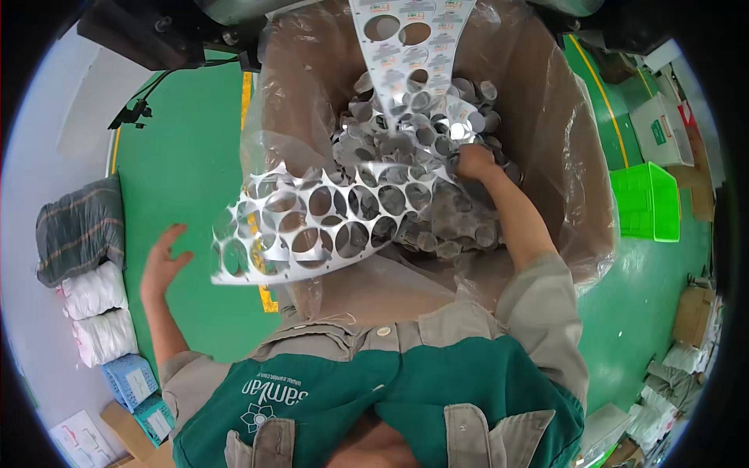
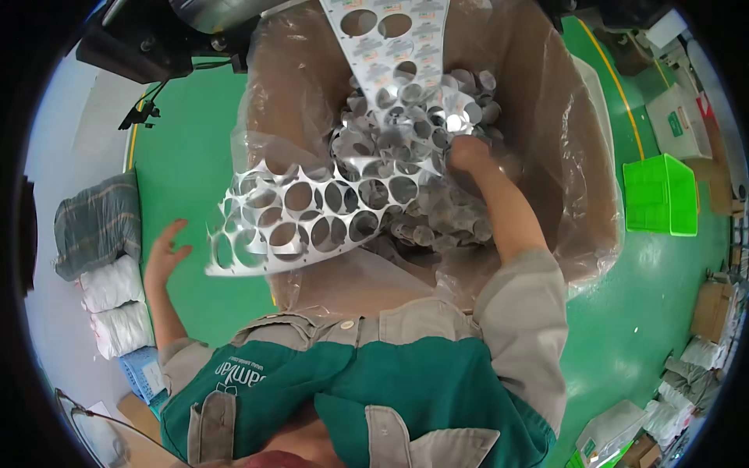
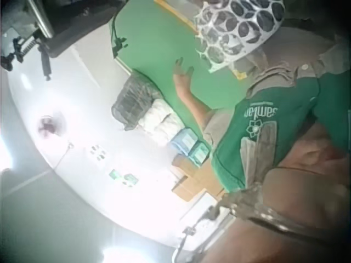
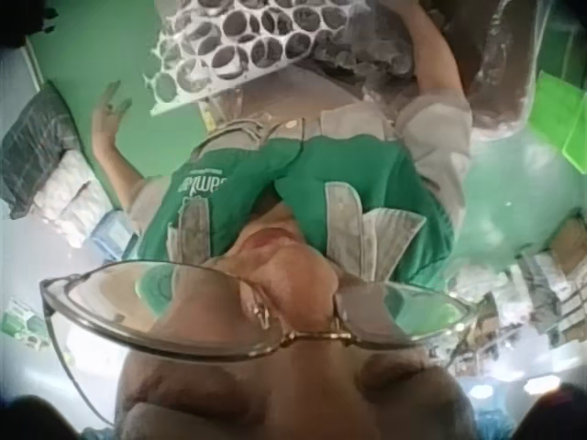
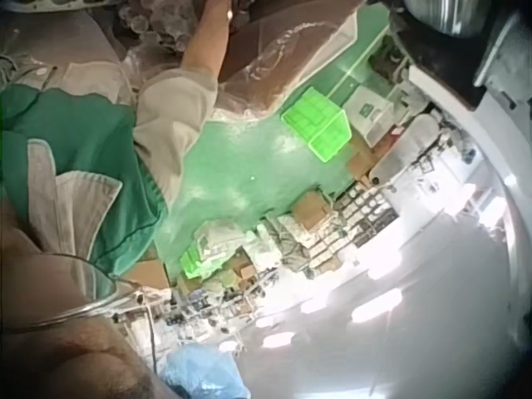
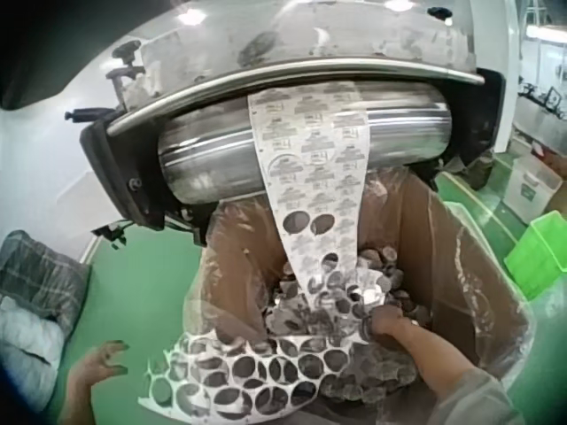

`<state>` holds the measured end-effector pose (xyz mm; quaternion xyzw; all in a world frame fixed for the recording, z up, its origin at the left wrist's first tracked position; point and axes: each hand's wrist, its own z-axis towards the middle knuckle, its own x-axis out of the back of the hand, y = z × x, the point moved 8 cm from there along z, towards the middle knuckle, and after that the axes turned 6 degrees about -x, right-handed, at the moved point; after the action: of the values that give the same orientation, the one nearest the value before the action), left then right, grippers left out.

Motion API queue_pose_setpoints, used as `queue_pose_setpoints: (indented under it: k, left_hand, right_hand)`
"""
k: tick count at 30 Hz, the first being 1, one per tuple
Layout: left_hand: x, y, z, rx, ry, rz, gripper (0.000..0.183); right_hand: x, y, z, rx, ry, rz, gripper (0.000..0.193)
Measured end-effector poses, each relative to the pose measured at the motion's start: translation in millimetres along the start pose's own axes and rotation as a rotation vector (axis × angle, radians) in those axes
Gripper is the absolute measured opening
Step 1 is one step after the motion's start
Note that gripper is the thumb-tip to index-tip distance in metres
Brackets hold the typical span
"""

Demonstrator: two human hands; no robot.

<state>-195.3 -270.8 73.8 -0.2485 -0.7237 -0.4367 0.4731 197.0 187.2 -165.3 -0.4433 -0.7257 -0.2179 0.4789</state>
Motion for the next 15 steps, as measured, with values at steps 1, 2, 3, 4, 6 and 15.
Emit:
queue_pose_setpoints:
  k: [1,2,3,4,6,15]
  left_hand:
    - [20,-2,-1,-0.023,0.039,0.016,0.061]
    - [40,46,8,-0.074,0.155,-0.153,0.066]
    - [52,107,17,-0.117,0.276,-0.325,0.073]
    - [49,159,24,-0.342,0.256,-0.216,0.077]
    - [9,243,27,-0.662,0.118,0.035,0.084]
    - [-19,260,31,-0.921,0.007,0.118,0.047]
  right_hand:
    - [-12,-11,-2,0.055,-0.09,-0.14,0.048]
    - [1,-21,-9,0.08,-0.046,-0.163,0.044]
    - [27,-37,-20,0.111,0.001,-0.19,0.041]
    - [56,-55,-32,0.148,0.036,-0.122,0.036]
    - [103,-78,-46,0.207,0.255,0.048,0.037]
    - [225,-129,-150,1.009,-0.499,1.751,0.05]
